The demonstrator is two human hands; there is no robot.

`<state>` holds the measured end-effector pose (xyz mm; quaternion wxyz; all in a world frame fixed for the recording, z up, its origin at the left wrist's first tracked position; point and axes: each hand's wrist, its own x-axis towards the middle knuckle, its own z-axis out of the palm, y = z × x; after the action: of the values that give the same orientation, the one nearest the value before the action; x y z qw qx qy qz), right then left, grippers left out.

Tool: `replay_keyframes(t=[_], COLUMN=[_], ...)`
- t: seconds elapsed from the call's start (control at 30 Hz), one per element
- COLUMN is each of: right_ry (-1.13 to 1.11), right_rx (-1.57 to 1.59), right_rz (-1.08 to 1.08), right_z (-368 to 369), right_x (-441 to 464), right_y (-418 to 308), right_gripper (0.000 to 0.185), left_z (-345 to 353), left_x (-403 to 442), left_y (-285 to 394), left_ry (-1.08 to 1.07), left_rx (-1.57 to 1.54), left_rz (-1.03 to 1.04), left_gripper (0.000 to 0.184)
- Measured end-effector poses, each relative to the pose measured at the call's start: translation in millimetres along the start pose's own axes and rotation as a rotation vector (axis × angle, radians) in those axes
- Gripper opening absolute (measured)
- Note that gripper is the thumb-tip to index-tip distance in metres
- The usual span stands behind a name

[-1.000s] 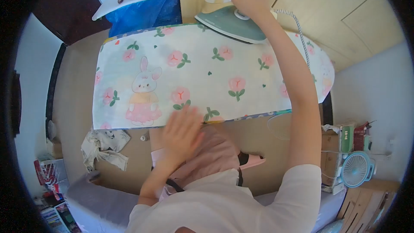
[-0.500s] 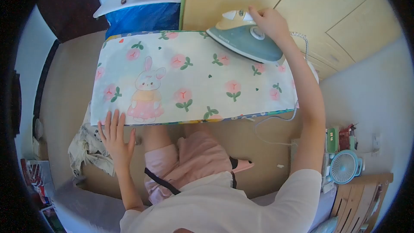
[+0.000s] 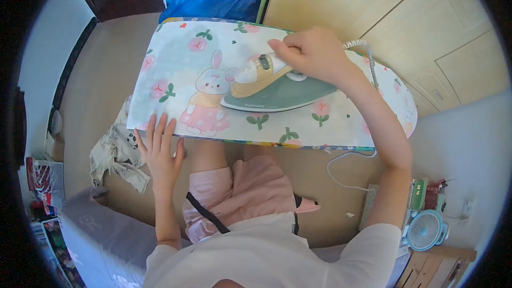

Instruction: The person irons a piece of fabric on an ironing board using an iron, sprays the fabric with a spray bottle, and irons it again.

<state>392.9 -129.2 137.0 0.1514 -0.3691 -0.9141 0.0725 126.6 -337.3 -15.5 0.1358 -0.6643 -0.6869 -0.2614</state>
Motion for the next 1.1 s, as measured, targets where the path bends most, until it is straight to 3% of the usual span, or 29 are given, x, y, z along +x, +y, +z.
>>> replay_keyframes(t=[0.2, 0.43, 0.5, 0.53, 0.6, 0.73, 0.83, 0.9, 0.93, 1.0, 1.1], right_ry=[0.078, 0.026, 0.035, 0.030, 0.023, -0.125, -0.178, -0.154, -0.156, -0.167, -0.171], right_rx=[-0.022, -0.051, -0.047, -0.046, -0.057, -0.056, -0.063, 0.052, 0.054, 0.082, 0.061], right_rz=[-0.151, -0.139, -0.145, -0.150, -0.246, -0.224, -0.234, -0.241, -0.240, -0.264, -0.277], right_z=[30, 29, 28, 27, 26, 18, 16, 18, 18, 18, 18], right_x=[-2, -3, -5, -5, -4, -1, 0, -1, -1, -3, -4], right_y=[-7, -4, -4, -4, -1, -2, -1, 1, 1, 3, 4], right_gripper=[0.039, 0.040, 0.039, 0.039, 0.042, 0.047, 0.047, 0.047, 0.047, 0.048, 0.048], left_z=[8, 23, 34, 43, 61, 53, 69, 66, 65, 63, 71], left_x=[-4, -9, -16, -22, -39, -48, -35, -16, -10, -1, 5], left_y=[-1, 0, 2, 6, 21, 61, 85, 92, 95, 99, 98], left_ry=[0.022, 0.089, 0.388, 0.388, 0.837, -0.186, -0.338, -0.579, -0.580, -0.508, -0.532], left_rx=[-0.005, -0.031, -0.249, -0.247, -0.759, -1.443, -1.697, -1.909, -1.908, -1.935, -1.867], left_rz=[-0.033, -0.072, -0.194, -0.201, -0.111, -0.404, -0.466, -0.604, -0.608, -0.805, -0.806], left_gripper=[0.046, 0.043, 0.033, 0.033, 0.025, 0.018, 0.020, 0.024, 0.024, 0.025, 0.023])
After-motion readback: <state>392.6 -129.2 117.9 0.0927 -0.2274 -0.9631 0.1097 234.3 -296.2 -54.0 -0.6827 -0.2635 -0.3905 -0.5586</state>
